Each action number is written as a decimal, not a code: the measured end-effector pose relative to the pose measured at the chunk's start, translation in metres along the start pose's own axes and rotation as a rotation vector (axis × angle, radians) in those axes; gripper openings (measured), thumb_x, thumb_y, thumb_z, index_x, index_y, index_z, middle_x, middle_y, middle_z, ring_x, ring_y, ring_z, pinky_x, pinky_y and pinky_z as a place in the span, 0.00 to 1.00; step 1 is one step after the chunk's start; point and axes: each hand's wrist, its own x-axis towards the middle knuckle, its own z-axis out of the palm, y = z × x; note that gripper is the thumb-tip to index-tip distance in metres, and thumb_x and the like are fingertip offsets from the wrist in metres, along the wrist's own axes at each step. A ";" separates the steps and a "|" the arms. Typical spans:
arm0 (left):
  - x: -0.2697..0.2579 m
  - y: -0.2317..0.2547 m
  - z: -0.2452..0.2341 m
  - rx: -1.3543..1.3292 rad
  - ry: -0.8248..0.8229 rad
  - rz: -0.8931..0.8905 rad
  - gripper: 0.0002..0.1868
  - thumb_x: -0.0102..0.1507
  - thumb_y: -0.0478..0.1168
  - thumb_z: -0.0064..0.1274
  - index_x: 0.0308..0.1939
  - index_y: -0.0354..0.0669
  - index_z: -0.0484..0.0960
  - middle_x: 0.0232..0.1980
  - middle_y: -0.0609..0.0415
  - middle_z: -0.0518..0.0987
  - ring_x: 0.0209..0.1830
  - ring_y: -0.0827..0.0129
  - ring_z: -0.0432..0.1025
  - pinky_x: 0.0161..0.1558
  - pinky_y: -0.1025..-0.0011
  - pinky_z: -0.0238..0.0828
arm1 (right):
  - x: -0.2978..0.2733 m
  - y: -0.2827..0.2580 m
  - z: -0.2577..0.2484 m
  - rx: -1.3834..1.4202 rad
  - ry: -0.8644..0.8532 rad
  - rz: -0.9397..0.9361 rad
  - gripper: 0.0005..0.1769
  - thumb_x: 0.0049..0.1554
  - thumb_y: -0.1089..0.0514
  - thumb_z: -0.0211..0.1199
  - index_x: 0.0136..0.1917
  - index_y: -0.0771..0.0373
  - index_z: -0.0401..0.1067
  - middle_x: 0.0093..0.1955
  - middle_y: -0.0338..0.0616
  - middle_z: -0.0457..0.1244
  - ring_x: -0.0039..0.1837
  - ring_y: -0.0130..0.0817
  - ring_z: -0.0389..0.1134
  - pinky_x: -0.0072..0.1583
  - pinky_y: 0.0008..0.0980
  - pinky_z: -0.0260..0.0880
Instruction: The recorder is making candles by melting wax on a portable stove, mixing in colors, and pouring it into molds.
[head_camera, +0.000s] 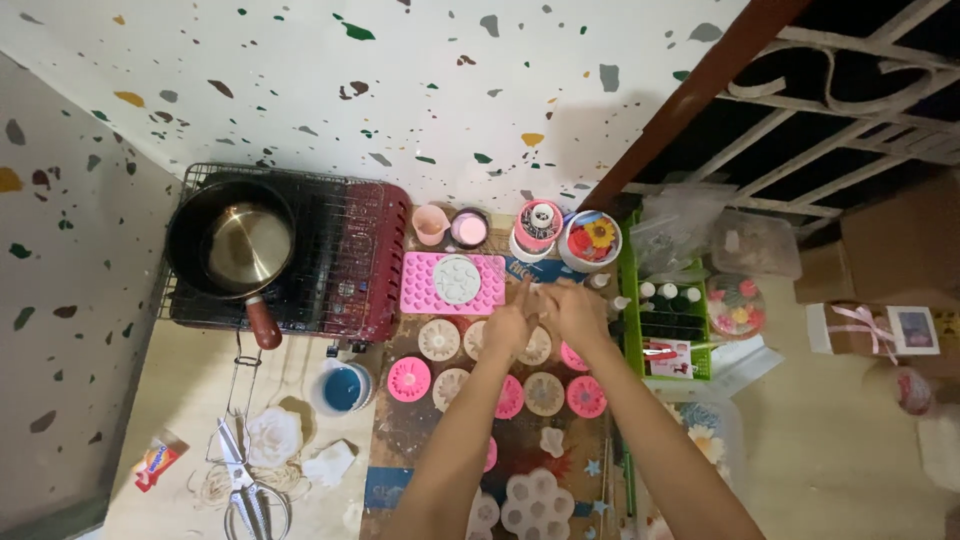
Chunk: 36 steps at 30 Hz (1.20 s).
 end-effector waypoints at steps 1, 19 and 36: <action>0.003 -0.004 0.004 0.001 0.002 0.003 0.47 0.61 0.47 0.58 0.81 0.62 0.51 0.43 0.36 0.83 0.42 0.41 0.78 0.45 0.48 0.75 | 0.000 -0.004 -0.003 -0.001 0.003 -0.001 0.10 0.55 0.53 0.62 0.44 0.57 0.81 0.44 0.48 0.69 0.47 0.52 0.71 0.48 0.46 0.71; -0.175 -0.009 0.018 -0.519 0.186 -0.006 0.41 0.64 0.40 0.59 0.78 0.48 0.56 0.40 0.43 0.82 0.36 0.53 0.78 0.38 0.58 0.76 | -0.096 -0.008 -0.037 -0.045 0.236 -0.199 0.14 0.57 0.56 0.64 0.56 0.57 0.79 0.55 0.46 0.71 0.54 0.45 0.73 0.54 0.39 0.74; -0.356 -0.129 0.004 -0.726 0.142 -0.319 0.24 0.62 0.41 0.56 0.63 0.43 0.78 0.30 0.54 0.80 0.30 0.73 0.76 0.34 0.75 0.72 | -0.313 0.099 0.047 1.564 0.707 0.977 0.08 0.63 0.56 0.60 0.54 0.60 0.75 0.41 0.35 0.68 0.41 0.26 0.68 0.42 0.27 0.68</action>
